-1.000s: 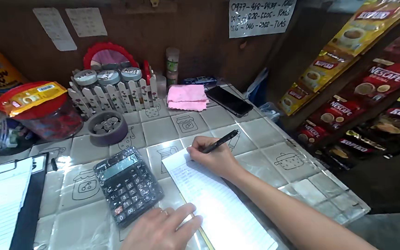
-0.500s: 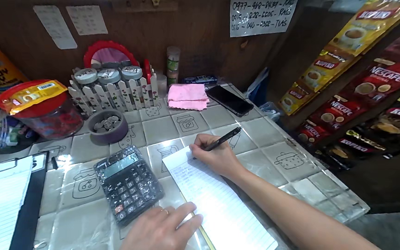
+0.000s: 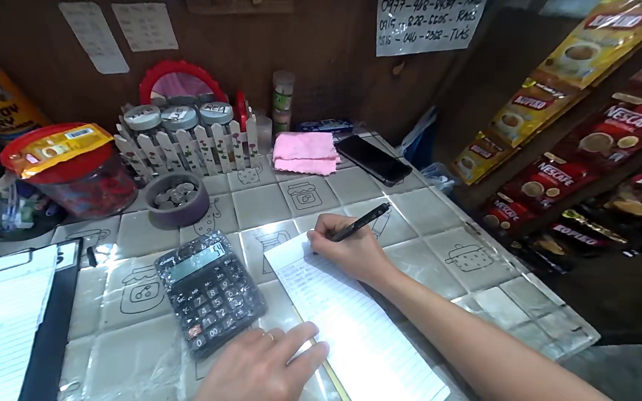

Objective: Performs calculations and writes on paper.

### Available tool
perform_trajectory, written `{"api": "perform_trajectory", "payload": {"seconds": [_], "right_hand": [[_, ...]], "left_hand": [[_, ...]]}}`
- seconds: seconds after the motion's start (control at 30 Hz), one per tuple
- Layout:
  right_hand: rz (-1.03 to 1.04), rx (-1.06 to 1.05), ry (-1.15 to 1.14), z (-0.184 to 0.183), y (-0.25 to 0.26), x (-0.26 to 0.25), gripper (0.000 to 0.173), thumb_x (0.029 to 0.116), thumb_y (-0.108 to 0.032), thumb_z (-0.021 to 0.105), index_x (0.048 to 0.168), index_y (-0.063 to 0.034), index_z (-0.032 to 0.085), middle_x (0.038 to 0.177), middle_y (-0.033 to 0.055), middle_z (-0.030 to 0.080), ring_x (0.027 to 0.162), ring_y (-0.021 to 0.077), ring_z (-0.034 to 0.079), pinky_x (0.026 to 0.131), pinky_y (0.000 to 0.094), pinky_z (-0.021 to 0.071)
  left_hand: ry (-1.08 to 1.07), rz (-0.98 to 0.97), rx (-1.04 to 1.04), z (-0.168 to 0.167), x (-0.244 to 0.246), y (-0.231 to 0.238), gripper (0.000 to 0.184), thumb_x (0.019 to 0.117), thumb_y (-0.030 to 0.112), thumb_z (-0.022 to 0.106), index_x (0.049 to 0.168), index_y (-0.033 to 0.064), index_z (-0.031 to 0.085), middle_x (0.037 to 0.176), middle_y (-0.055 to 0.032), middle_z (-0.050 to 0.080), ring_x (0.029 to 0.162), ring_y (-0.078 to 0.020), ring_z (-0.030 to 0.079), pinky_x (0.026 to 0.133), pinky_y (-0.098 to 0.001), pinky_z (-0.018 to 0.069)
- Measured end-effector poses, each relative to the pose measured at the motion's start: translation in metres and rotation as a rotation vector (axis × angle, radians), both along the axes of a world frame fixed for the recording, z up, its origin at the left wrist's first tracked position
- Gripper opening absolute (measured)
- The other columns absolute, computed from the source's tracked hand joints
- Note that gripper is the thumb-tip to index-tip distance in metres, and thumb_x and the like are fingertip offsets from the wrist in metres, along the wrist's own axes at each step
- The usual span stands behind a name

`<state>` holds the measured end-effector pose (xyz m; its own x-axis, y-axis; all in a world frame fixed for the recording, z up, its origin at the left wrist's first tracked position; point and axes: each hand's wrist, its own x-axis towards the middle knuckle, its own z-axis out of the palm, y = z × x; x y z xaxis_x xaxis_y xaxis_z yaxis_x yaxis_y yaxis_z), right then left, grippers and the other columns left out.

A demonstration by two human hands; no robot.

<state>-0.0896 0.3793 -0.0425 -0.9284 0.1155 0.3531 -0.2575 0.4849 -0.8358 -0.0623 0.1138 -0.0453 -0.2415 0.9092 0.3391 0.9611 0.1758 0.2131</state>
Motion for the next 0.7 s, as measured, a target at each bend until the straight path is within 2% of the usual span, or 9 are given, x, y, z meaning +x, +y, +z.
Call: {"api": "perform_trajectory", "payload": {"seconds": [0.1, 0.23, 0.4, 0.7], "right_hand": [[-0.025, -0.04, -0.027, 0.0006, 0.0012, 0.0018, 0.026, 0.0935, -0.019, 0.063, 0.069, -0.0147, 0.057, 0.057, -0.0058, 0.05, 0.05, 0.0037, 0.047, 0.046, 0.0215, 0.0345], [-0.023, -0.071, -0.032, 0.0021, 0.0011, 0.0084, 0.024, 0.0944, -0.019, 0.062, 0.071, -0.0147, 0.059, 0.057, -0.0049, 0.053, 0.05, 0.0045, 0.052, 0.047, 0.0211, 0.0406], [0.038, -0.061, 0.016, -0.0006, -0.0027, 0.0085, 0.022, 0.095, -0.014, 0.064, 0.073, -0.0114, 0.061, 0.06, -0.0052, 0.055, 0.052, 0.002, 0.051, 0.048, 0.0177, 0.0393], [0.032, -0.013, 0.013, -0.0003, -0.0047, 0.0085, 0.021, 0.0945, -0.014, 0.065, 0.074, -0.0108, 0.062, 0.06, -0.0038, 0.055, 0.053, 0.0031, 0.051, 0.048, 0.019, 0.0388]], "left_hand": [[0.005, 0.0, -0.002, -0.0006, -0.0002, -0.0003, 0.03, 0.103, 0.018, 0.052, 0.126, 0.0241, 0.07, 0.132, -0.001, 0.068, 0.08, -0.0192, 0.07, 0.064, -0.0345, 0.055], [0.005, 0.004, -0.005, -0.0005, 0.0001, 0.0001, 0.03, 0.1034, 0.019, 0.052, 0.127, 0.0242, 0.07, 0.132, -0.0008, 0.068, 0.079, -0.019, 0.07, 0.064, -0.0345, 0.0552], [0.001, 0.001, -0.005, -0.0001, -0.0003, -0.0004, 0.031, 0.1029, 0.019, 0.052, 0.127, 0.0243, 0.07, 0.132, -0.0007, 0.068, 0.079, -0.0187, 0.07, 0.064, -0.0338, 0.0548], [0.004, -0.009, 0.003, -0.0009, -0.0008, -0.0006, 0.03, 0.1029, 0.018, 0.052, 0.126, 0.0241, 0.07, 0.132, -0.0008, 0.068, 0.077, -0.0184, 0.069, 0.062, -0.0339, 0.054]]}}
